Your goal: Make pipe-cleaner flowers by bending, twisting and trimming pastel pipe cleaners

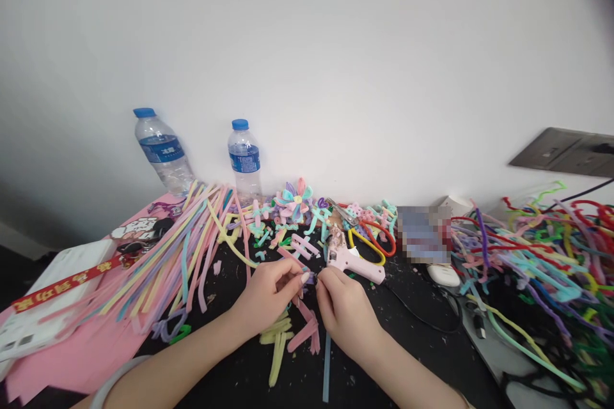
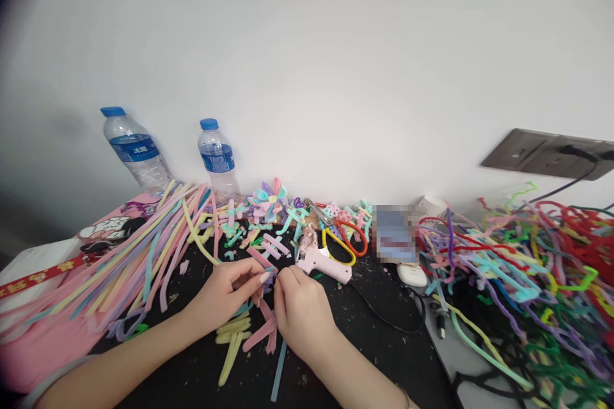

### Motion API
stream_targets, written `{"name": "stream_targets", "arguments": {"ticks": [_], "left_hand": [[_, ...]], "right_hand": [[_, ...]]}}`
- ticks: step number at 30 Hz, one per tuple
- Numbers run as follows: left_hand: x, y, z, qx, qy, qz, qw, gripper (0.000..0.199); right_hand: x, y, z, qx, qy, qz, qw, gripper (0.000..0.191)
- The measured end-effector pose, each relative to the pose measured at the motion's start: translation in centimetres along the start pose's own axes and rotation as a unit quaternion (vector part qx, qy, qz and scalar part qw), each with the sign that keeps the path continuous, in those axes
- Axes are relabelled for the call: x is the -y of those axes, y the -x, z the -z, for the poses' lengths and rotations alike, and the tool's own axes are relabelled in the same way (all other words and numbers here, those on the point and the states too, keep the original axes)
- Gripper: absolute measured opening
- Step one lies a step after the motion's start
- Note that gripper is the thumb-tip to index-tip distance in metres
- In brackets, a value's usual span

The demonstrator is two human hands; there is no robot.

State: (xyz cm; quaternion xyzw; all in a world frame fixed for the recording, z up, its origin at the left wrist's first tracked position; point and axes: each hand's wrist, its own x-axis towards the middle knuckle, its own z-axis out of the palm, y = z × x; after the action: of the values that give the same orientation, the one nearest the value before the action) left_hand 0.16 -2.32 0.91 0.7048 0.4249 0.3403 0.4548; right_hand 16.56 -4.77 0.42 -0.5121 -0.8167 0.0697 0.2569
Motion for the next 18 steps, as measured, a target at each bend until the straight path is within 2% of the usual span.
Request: {"name": "stream_targets", "arguments": {"ticks": [8, 11, 14, 16, 18], "left_hand": [[0.3, -0.1, 0.9, -0.02, -0.052, -0.009, 0.998, 0.027], [0.7, -0.4, 1.7, -0.022, -0.067, -0.016, 0.997, 0.025], [0.9, -0.8, 2.5, -0.032, -0.096, -0.03, 0.994, 0.027], [1.0, -0.9, 3.0, -0.048, -0.121, -0.049, 0.99, 0.028], [1.1, -1.0, 3.4, -0.053, -0.133, -0.066, 0.988, 0.029]], "right_hand": [[-0.7, -0.2, 1.0, 0.002, -0.022, -0.018, 1.0, 0.011], [-0.7, -0.4, 2.0, 0.054, -0.046, 0.045, 0.996, 0.005], [-0.5, -0.5, 2.6, 0.134, -0.067, 0.128, 0.98, 0.024], [-0.3, -0.5, 2.7, 0.163, -0.066, 0.152, 0.973, 0.028], [-0.1, -0.4, 2.5, 0.173, -0.068, 0.159, 0.97, 0.02]]}}
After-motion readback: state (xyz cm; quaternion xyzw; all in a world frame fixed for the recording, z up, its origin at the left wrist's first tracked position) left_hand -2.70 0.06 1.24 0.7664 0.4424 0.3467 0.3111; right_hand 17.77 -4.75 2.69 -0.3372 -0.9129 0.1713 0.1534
